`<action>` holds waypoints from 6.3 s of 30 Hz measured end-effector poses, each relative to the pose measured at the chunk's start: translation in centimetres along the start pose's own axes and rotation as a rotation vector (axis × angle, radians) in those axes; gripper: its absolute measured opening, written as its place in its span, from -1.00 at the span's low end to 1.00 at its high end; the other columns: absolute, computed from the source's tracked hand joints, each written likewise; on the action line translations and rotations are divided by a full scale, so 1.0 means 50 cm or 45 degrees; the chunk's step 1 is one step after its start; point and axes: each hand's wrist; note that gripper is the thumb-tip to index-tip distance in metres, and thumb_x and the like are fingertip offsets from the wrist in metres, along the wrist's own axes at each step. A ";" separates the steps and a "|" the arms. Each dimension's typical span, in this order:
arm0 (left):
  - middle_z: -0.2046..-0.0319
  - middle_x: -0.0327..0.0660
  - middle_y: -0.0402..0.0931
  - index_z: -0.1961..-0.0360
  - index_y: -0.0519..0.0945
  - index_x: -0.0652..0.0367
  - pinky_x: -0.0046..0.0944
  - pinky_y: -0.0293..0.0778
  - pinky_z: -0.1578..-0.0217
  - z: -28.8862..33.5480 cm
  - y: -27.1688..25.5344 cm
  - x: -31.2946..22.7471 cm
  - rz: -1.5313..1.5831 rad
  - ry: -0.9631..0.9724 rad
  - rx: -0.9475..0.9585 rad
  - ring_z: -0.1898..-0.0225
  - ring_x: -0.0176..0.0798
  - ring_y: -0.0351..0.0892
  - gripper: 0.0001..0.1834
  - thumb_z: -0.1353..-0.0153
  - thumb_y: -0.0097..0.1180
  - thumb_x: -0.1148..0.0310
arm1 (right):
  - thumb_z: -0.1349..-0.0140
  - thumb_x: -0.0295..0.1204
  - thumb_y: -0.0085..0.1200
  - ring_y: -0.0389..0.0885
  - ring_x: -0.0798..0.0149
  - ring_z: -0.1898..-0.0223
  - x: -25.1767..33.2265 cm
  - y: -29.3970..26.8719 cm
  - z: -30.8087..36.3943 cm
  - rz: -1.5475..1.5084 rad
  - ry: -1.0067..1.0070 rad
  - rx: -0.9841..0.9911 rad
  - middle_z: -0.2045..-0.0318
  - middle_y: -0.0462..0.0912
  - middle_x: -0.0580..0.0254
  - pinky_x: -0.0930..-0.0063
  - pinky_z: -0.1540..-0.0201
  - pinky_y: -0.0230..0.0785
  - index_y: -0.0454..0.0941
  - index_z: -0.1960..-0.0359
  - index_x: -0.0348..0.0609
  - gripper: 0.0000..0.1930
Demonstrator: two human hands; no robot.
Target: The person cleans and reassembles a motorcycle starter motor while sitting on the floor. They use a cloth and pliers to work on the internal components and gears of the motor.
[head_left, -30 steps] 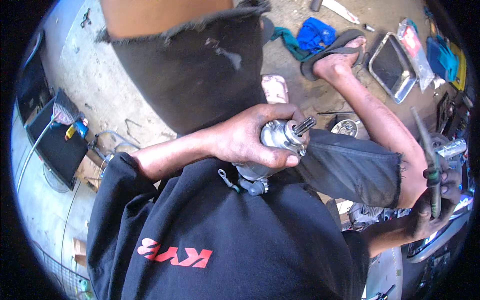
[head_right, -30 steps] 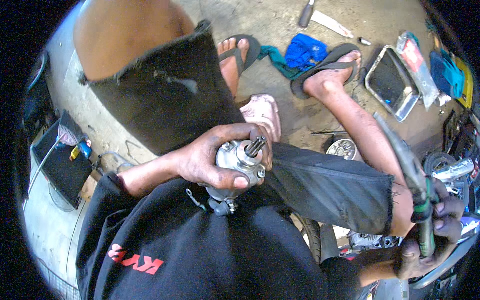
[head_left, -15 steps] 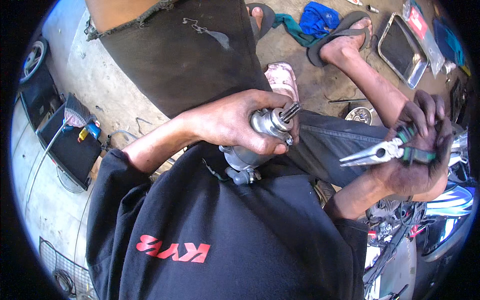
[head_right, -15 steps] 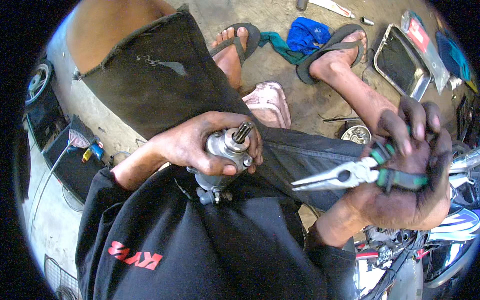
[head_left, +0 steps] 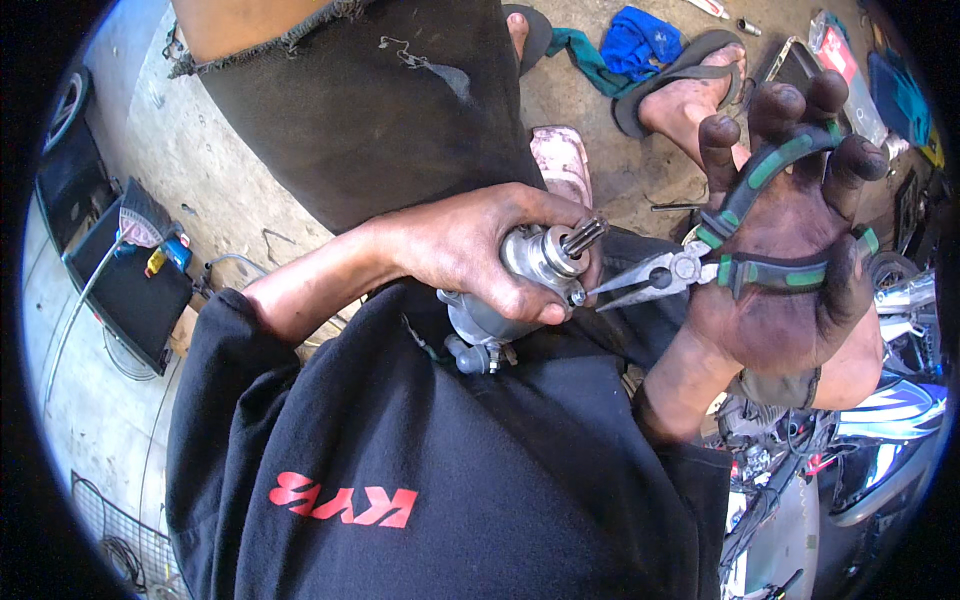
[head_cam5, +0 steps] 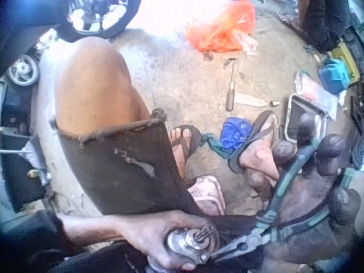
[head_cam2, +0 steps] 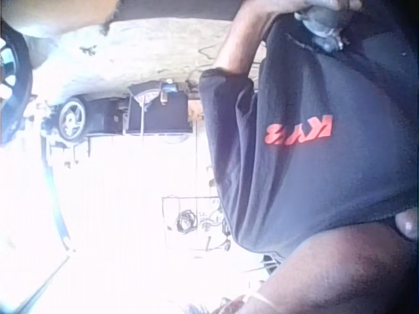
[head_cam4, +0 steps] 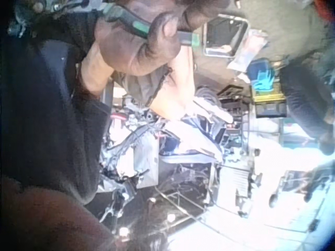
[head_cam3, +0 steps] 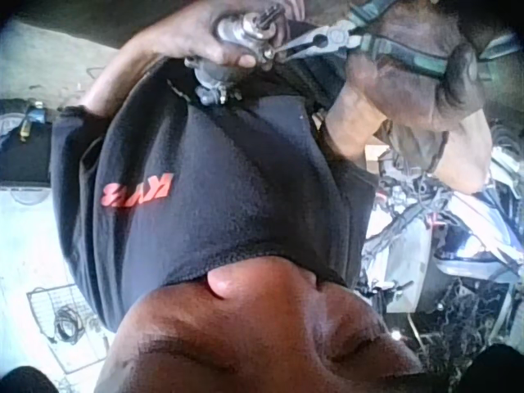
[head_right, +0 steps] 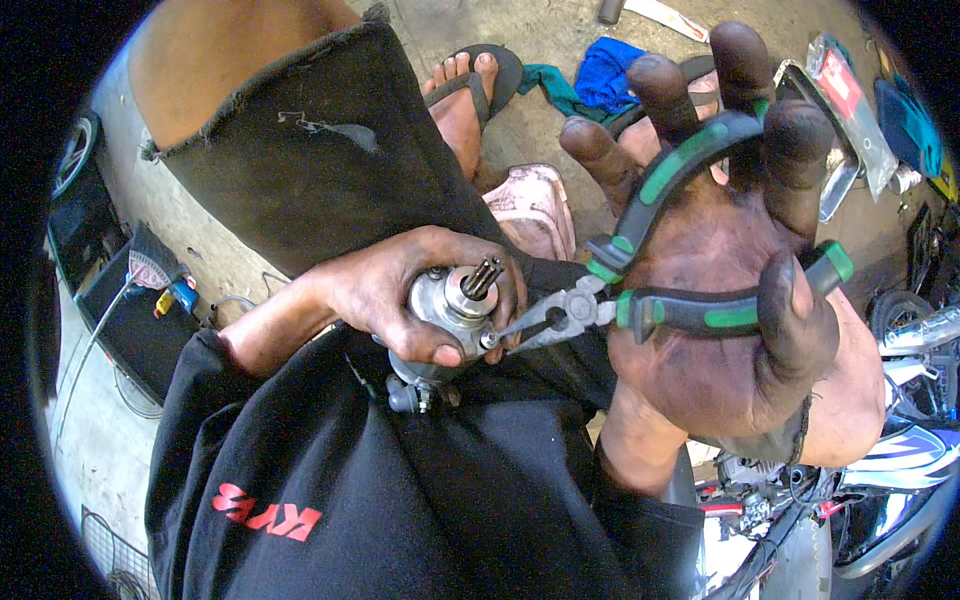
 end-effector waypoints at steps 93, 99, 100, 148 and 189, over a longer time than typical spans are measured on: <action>-0.02 -0.19 0.42 -0.14 0.36 0.32 -0.28 0.34 -0.13 -0.018 -0.008 0.030 0.195 0.022 0.016 -0.07 -0.29 0.46 0.33 0.48 0.36 -0.60 | 0.12 -0.33 0.21 0.55 0.25 0.16 0.010 0.006 0.091 2.354 -0.202 1.138 0.20 0.55 0.36 0.37 0.23 0.44 0.64 0.28 -0.01 -0.71; 0.01 -0.18 0.44 -0.15 0.33 0.32 -0.28 0.34 -0.13 -0.017 -0.002 0.024 0.207 -0.041 0.033 -0.07 -0.31 0.45 0.33 0.42 0.30 -0.64 | 0.12 -0.30 0.23 0.53 0.26 0.19 0.001 -0.012 0.098 2.330 -0.322 1.137 0.24 0.54 0.40 0.37 0.23 0.45 0.64 0.30 0.04 -0.73; 0.01 -0.18 0.44 -0.16 0.32 0.32 -0.28 0.34 -0.13 -0.017 -0.002 0.025 0.209 -0.051 0.033 -0.07 -0.31 0.45 0.34 0.41 0.30 -0.63 | 0.12 -0.29 0.23 0.53 0.26 0.19 0.002 -0.013 0.099 2.313 -0.291 1.142 0.24 0.54 0.39 0.37 0.23 0.46 0.64 0.30 0.04 -0.73; -0.13 0.00 0.48 -0.31 0.28 0.26 -0.10 0.36 -0.24 0.073 0.049 0.014 -0.323 0.005 -0.204 -0.21 -0.09 0.46 -0.06 0.00 0.55 0.15 | 0.16 -0.37 0.15 0.57 0.14 0.19 -0.018 -0.027 0.143 2.125 -0.289 1.101 0.23 0.55 0.25 0.20 0.18 0.52 0.64 0.22 -0.14 -0.63; -0.15 0.06 0.52 -0.31 0.39 0.20 -0.06 0.37 -0.25 0.066 0.051 -0.003 -0.431 0.043 -0.139 -0.20 0.02 0.52 -0.18 -0.09 0.43 0.08 | -0.31 -0.51 0.07 0.60 0.14 0.06 0.192 0.017 0.060 1.907 0.206 -0.261 0.13 0.66 -0.06 0.34 -0.03 0.46 0.53 0.00 -0.32 -0.74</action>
Point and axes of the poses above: each hand's wrist, its own z-axis away from the middle knuckle, its own y-axis out of the palm, x = y × z
